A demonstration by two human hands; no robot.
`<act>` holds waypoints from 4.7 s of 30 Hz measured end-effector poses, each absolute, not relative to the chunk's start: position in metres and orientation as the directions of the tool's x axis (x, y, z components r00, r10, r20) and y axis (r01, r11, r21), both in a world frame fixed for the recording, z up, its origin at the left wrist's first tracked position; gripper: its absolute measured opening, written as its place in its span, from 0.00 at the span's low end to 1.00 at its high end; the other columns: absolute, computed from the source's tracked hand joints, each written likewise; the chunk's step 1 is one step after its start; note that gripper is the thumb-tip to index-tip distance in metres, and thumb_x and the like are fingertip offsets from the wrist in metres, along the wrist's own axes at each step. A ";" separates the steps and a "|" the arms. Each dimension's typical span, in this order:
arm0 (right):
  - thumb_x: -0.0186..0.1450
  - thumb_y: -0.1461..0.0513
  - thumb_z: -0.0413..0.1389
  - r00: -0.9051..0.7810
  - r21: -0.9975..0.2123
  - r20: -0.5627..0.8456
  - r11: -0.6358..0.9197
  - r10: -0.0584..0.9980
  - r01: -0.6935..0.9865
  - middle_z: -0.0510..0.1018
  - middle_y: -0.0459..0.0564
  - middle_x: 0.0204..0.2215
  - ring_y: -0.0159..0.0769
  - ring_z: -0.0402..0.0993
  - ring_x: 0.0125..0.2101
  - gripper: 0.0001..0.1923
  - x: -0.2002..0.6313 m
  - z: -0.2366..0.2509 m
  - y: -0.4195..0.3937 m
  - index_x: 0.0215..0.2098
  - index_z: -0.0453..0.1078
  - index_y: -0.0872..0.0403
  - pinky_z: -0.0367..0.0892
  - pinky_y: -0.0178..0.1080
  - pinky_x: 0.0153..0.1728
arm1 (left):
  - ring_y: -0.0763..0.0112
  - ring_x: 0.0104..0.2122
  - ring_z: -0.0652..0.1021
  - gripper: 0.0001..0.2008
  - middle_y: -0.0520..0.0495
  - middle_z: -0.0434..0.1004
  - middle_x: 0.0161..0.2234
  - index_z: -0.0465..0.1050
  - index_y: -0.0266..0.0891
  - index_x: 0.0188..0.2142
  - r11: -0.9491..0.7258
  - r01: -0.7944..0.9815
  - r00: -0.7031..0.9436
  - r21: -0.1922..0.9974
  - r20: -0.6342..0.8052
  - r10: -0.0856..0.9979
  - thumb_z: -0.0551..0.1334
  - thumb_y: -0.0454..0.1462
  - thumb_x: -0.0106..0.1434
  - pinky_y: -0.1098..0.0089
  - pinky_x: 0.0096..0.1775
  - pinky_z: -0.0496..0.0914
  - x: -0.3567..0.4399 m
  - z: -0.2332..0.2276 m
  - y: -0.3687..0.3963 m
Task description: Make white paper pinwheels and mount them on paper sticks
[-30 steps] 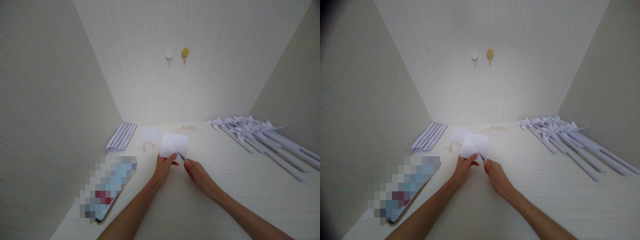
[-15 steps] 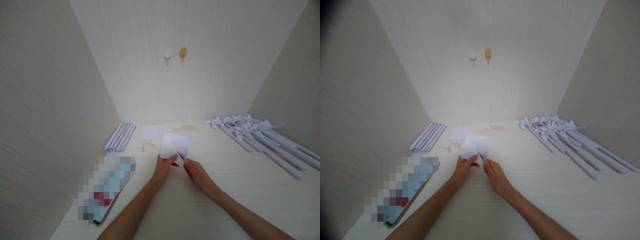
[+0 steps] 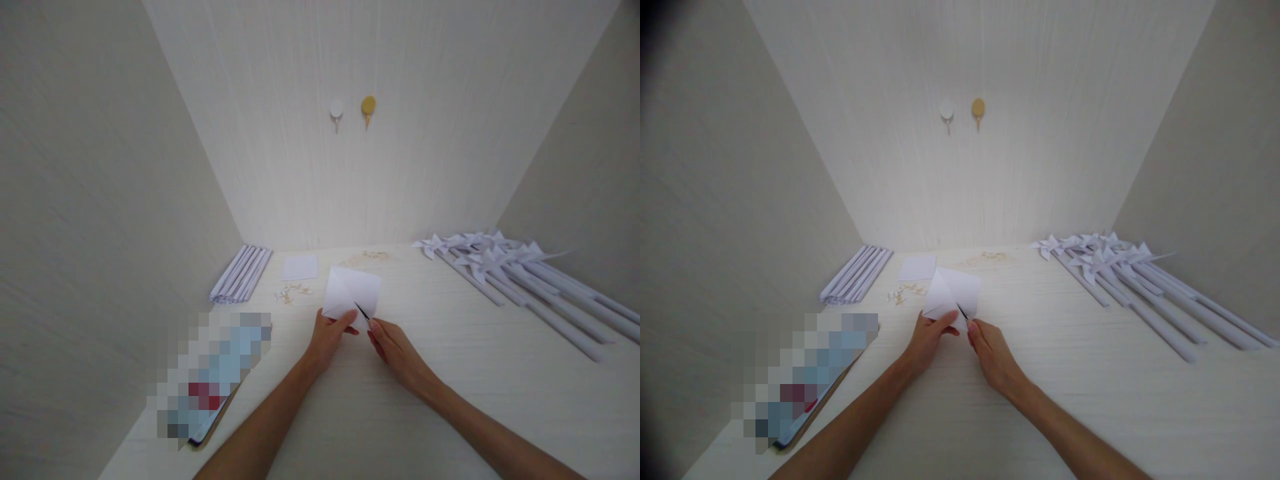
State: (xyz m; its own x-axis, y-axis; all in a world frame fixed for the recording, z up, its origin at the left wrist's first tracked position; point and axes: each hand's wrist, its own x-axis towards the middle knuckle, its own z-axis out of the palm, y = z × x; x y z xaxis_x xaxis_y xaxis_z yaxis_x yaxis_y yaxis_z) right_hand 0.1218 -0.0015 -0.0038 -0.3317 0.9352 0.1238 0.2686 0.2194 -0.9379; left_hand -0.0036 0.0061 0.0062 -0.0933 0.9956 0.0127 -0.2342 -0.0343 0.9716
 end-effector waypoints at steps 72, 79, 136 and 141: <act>0.49 0.56 0.56 -0.213 -0.998 0.010 0.024 0.977 0.061 0.53 0.35 0.10 0.20 0.46 0.11 0.12 0.124 -0.004 0.007 0.25 0.63 0.57 0.42 0.29 0.11 | 0.68 0.30 0.74 0.11 0.47 0.75 0.29 0.73 0.35 0.27 -0.054 -0.206 -0.250 0.977 0.000 0.968 0.65 0.34 0.40 0.66 0.37 0.66 0.002 0.005 0.003; 0.50 0.54 0.56 -0.168 -0.995 0.032 0.047 0.985 0.086 0.56 0.37 0.12 0.21 0.48 0.11 0.14 0.124 -0.007 0.008 0.23 0.62 0.57 0.44 0.29 0.11 | 0.67 0.31 0.74 0.11 0.46 0.76 0.29 0.73 0.36 0.27 -0.050 -0.163 -0.245 0.985 0.008 0.969 0.65 0.34 0.40 0.65 0.38 0.66 0.003 0.008 0.001; 0.62 0.53 0.37 -0.375 -0.955 0.088 0.186 0.923 0.231 0.53 0.40 0.14 0.25 0.46 0.14 0.18 0.117 -0.004 -0.007 0.18 0.50 0.53 0.44 0.31 0.14 | 0.74 0.23 0.73 0.08 0.50 0.73 0.22 0.69 0.34 0.24 -0.080 -0.428 -0.269 0.900 -0.043 0.962 0.62 0.36 0.44 0.77 0.21 0.66 -0.003 0.004 0.008; 0.62 0.53 0.36 -0.360 -0.952 0.089 0.185 0.929 0.243 0.53 0.40 0.14 0.26 0.47 0.14 0.18 0.117 -0.002 -0.008 0.18 0.50 0.53 0.45 0.31 0.14 | 0.74 0.23 0.73 0.08 0.51 0.73 0.22 0.68 0.34 0.24 -0.079 -0.422 -0.271 0.903 -0.043 0.962 0.63 0.37 0.43 0.77 0.21 0.66 -0.003 0.004 0.008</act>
